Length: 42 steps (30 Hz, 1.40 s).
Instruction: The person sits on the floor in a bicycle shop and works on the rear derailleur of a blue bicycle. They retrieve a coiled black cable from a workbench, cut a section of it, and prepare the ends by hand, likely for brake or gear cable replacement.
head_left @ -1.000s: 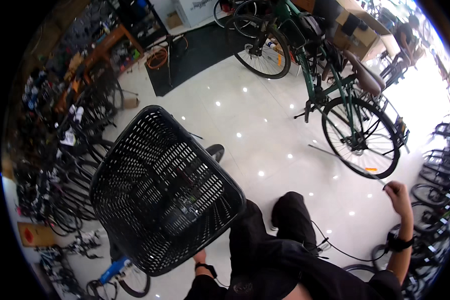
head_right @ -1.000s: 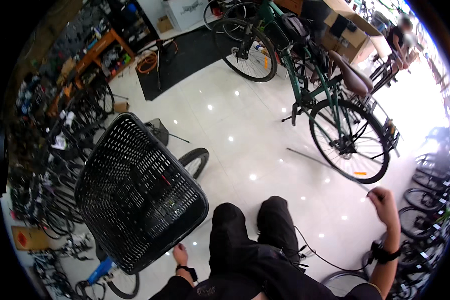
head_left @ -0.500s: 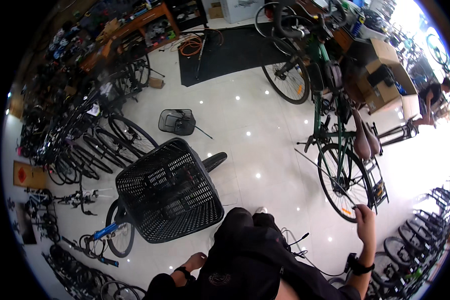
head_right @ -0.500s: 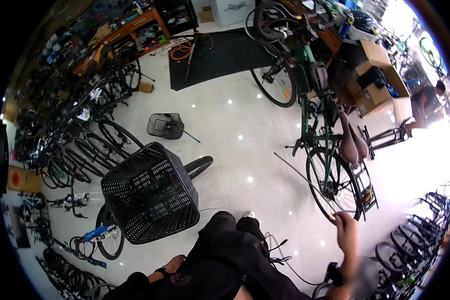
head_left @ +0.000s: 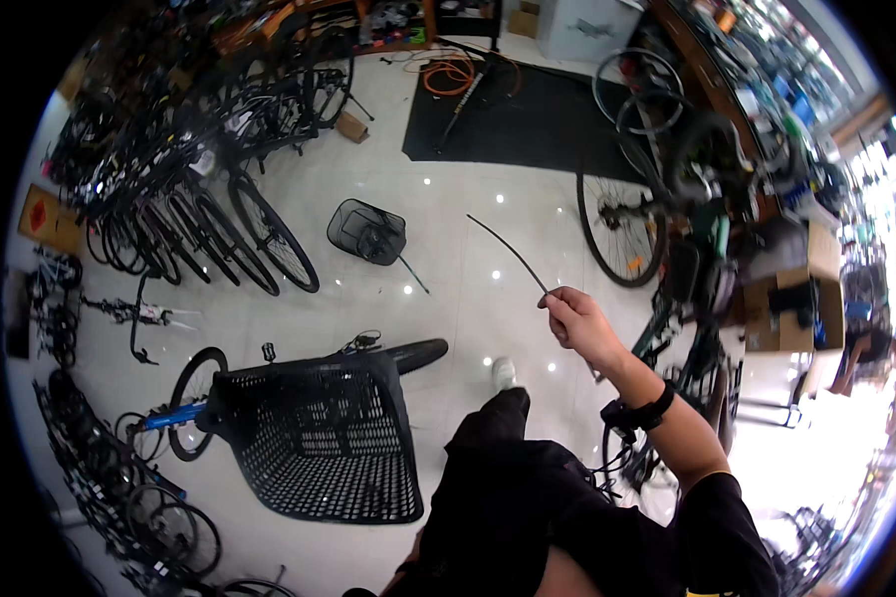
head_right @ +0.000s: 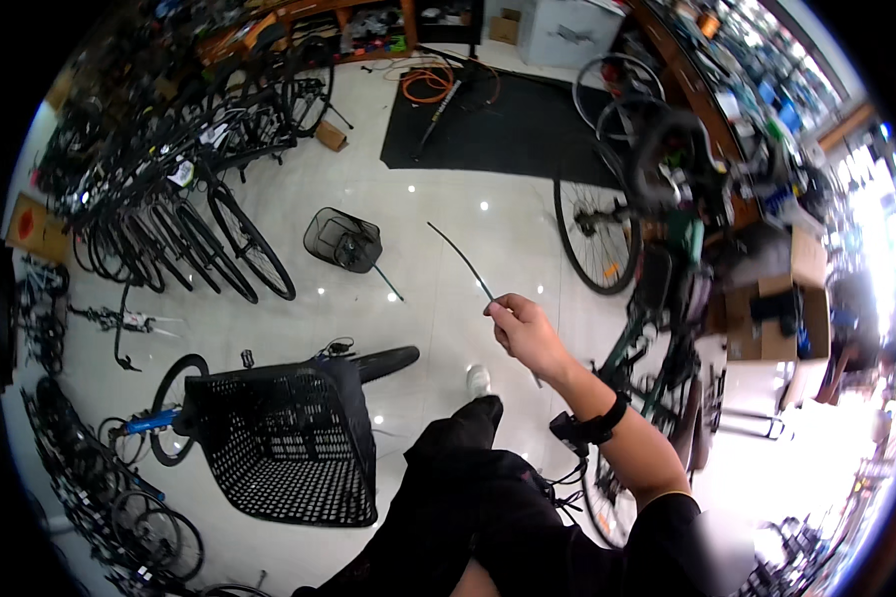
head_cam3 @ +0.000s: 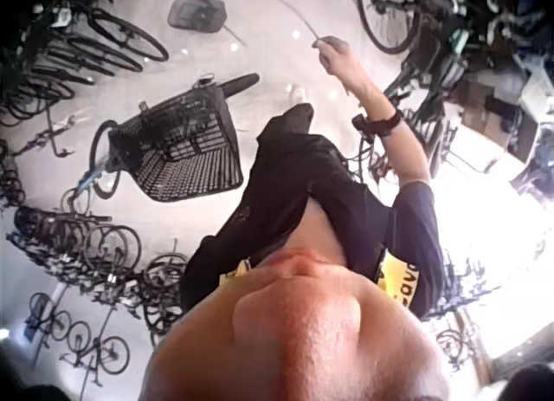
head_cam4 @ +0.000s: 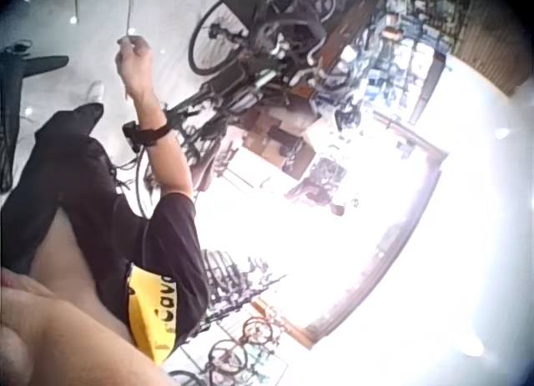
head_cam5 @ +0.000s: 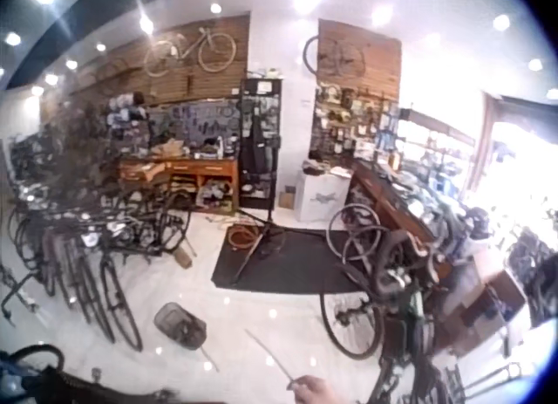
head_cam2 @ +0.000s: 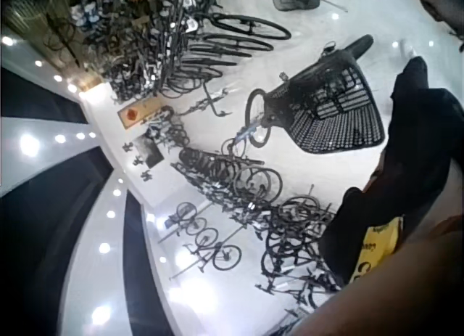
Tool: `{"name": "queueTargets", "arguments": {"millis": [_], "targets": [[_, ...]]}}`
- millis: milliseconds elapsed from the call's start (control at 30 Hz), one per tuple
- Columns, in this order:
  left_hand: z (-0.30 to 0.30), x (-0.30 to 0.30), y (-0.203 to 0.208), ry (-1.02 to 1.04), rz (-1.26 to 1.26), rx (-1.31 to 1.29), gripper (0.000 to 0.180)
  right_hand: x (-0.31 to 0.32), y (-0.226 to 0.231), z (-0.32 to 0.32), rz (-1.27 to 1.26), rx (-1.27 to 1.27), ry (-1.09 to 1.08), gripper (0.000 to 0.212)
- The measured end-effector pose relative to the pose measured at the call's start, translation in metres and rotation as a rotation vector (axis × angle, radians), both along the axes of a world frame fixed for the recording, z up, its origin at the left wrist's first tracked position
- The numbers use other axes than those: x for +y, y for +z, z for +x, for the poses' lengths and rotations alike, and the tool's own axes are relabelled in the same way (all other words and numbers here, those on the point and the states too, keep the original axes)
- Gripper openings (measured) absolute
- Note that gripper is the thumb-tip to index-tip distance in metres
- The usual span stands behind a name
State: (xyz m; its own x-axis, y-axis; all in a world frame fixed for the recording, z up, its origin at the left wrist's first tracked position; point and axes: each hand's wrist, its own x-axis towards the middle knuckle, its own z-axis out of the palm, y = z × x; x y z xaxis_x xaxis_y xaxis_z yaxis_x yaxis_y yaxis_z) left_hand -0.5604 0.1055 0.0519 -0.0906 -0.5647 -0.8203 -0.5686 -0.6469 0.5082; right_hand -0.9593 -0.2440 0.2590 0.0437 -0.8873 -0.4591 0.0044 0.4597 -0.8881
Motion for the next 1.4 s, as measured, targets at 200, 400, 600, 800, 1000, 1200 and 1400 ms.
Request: {"name": "queueTargets", "arguments": {"millis": [200,400,600,800,1000,1200,1400], "targets": [[-0.062,-0.149,0.012,0.065,-0.159,-0.013,0.036,-0.170,0.003,0.015,-0.013,-0.240,0.012,0.026],[-0.097,-0.338,0.050,0.129,-0.310,-0.015,0.033,-0.352,0.009,0.048,0.003,-0.375,-0.004,0.018],[-0.126,-0.459,0.052,0.199,-0.319,-0.082,0.030,-0.535,0.001,0.055,-0.037,-0.479,-0.013,0.016],[-0.148,-0.522,0.061,0.339,-0.181,-0.130,0.027,-0.683,-0.014,0.027,-0.034,-0.536,0.036,0.021],[-0.153,-0.636,0.042,0.470,-0.124,-0.113,0.024,-0.820,-0.039,-0.002,-0.071,-0.174,0.233,0.021],[-0.086,-0.832,0.021,0.423,-0.297,-0.165,0.022,-0.933,-0.031,-0.041,-0.291,0.745,0.640,0.018],[-0.004,-1.078,0.063,0.217,-0.406,-0.123,0.029,-1.015,-0.042,-0.073,-0.512,1.189,0.722,0.016]]}}
